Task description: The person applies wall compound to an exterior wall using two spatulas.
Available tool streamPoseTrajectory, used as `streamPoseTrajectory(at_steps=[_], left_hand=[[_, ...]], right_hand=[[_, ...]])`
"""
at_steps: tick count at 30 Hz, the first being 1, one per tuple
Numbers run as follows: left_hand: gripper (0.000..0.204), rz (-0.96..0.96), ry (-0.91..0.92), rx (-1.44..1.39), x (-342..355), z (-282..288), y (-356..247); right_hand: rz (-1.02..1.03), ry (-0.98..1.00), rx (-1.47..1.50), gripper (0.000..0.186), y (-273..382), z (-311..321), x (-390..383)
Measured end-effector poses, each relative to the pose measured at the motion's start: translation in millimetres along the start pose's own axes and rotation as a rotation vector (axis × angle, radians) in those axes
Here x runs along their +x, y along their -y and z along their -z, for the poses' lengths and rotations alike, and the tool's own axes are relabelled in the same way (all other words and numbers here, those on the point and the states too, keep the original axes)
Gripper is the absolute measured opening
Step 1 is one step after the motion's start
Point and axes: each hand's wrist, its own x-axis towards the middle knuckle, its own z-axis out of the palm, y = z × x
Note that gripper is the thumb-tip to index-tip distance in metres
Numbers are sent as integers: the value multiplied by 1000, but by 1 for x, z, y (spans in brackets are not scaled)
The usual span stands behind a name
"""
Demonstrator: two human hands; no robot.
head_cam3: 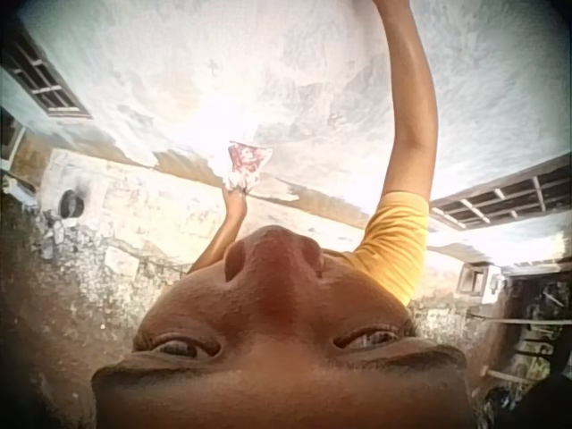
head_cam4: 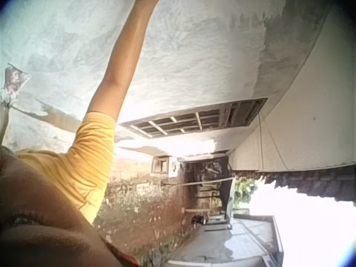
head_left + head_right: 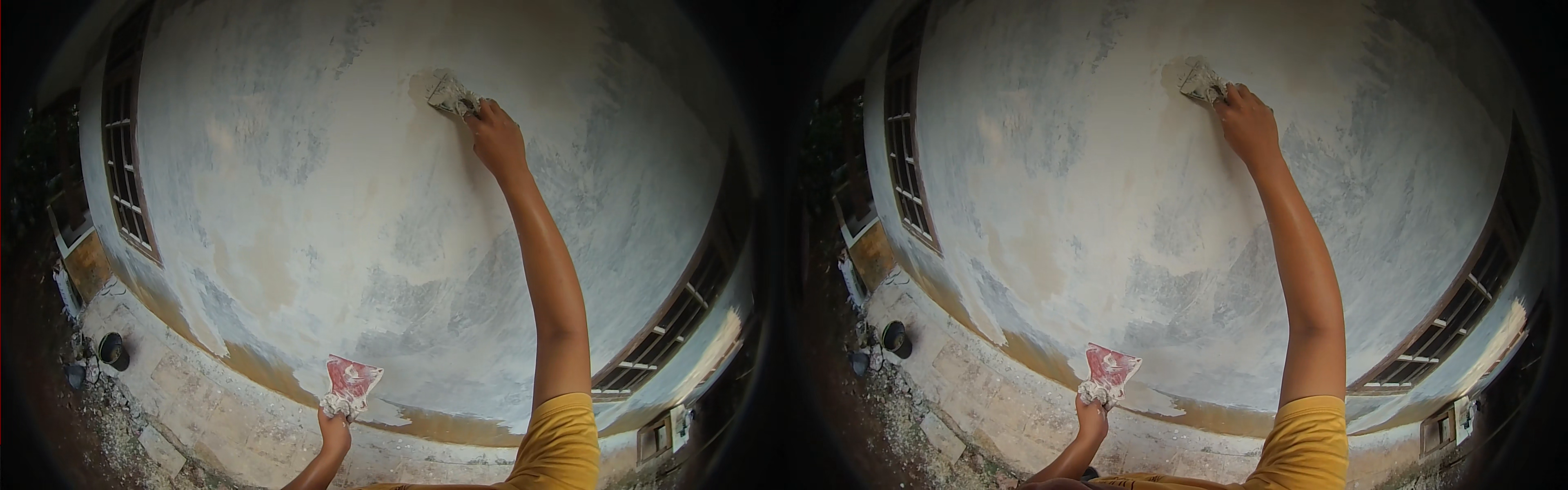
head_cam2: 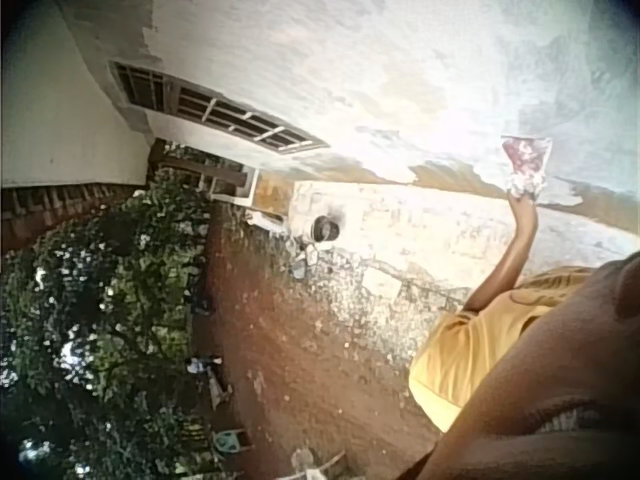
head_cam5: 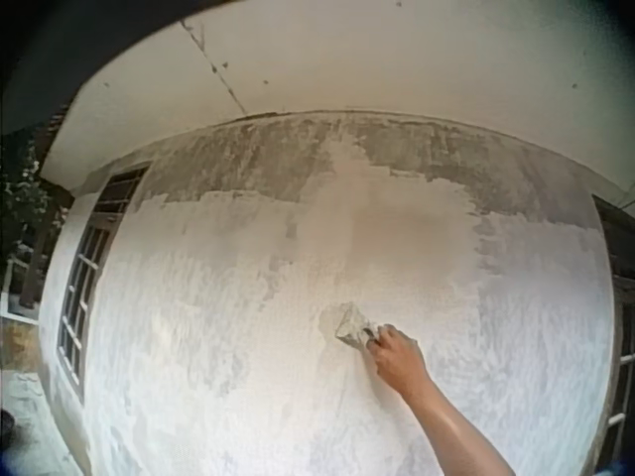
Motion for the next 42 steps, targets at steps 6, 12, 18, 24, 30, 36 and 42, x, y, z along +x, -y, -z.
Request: streamPoseTrajectory(at_steps=[6, 12, 18, 24, 30, 36, 42], left_hand=[[55, 0, 25, -2, -1, 3, -4], [55, -3, 25, -28, -3, 8, -4], [55, 29, 20, -1, -6, 6, 2], [55, 29, 14, 1, -12, 1, -4], [41, 15, -11, -55, -15, -4, -6], [53, 20, 46, 30, -10, 10, 4], [41, 17, -42, -43, -18, -4, -7]], right_hand=[[17, 47, -19, 17, -5, 4, 2], [-42, 77, -7, 18, -7, 21, -7], [69, 96, -32, 18, 11, 11, 13], [36, 108, -64, 16, -8, 23, -5], [73, 108, -32, 17, 3, 18, 6], [78, 130, -68, 16, 9, 14, -4], [49, 64, -27, 14, 9, 22, -12]])
